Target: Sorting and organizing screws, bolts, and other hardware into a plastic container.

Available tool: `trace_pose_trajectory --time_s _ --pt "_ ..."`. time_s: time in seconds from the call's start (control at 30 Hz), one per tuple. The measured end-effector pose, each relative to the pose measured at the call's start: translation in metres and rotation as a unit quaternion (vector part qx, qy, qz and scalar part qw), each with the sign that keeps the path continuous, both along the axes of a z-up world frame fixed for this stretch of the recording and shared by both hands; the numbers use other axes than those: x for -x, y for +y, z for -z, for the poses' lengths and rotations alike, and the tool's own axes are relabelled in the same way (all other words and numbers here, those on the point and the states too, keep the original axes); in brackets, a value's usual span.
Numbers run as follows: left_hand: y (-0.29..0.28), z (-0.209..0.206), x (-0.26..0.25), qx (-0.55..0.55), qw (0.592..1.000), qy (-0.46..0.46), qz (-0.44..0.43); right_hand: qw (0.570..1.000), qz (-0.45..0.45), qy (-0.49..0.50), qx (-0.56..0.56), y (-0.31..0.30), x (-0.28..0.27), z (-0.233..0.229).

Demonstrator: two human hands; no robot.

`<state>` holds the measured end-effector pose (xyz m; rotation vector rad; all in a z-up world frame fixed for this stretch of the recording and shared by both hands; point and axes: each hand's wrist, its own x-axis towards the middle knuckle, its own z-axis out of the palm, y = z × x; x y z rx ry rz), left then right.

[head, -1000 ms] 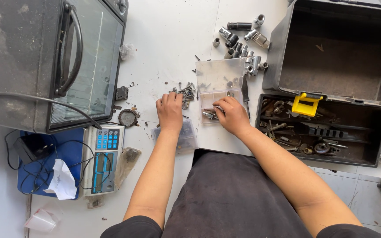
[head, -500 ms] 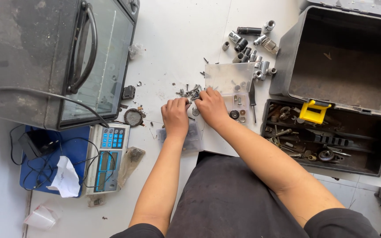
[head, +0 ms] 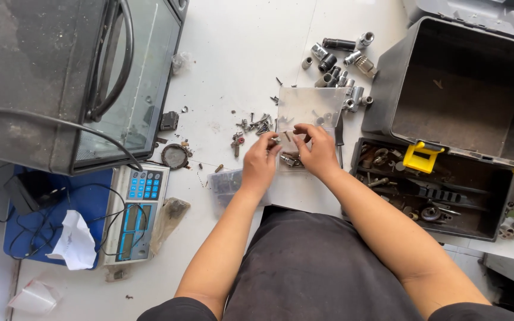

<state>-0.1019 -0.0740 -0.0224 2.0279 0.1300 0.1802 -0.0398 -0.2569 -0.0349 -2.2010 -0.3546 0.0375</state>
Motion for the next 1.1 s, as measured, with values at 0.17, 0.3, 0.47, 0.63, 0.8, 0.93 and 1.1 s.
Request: trace_pose_trajectory --time_s 0.17,0.3,0.47,0.63,0.8,0.93,1.1 --pt "-0.029 0.001 -0.003 -0.072 0.996 -0.041 0.045 0.966 0.054 0.211 -0.139 -0.001 0.012 -0.028" --pt "-0.043 0.006 -0.003 -0.077 0.993 -0.039 0.076 0.941 0.074 0.285 -0.169 -0.014 0.015 -0.039" --pt "-0.006 0.0 -0.017 -0.163 0.987 -0.017 0.003 0.995 0.088 0.033 0.035 -0.054 0.002 -0.015" --pt "0.029 0.033 -0.024 -0.288 0.955 0.048 -0.042 0.974 0.027 -0.116 0.195 -0.065 0.003 0.02" --pt "0.036 0.055 -0.03 -0.386 0.922 -0.011 -0.014 0.98 0.093 -0.115 0.131 -0.047 0.013 0.002" --pt "0.038 0.044 -0.028 -0.423 0.902 -0.082 -0.007 0.985 0.108 -0.089 0.097 -0.053 0.018 0.001" --pt "0.039 0.029 -0.029 -0.402 0.91 -0.099 -0.009 0.989 0.118 -0.086 0.035 -0.051 0.017 -0.007"
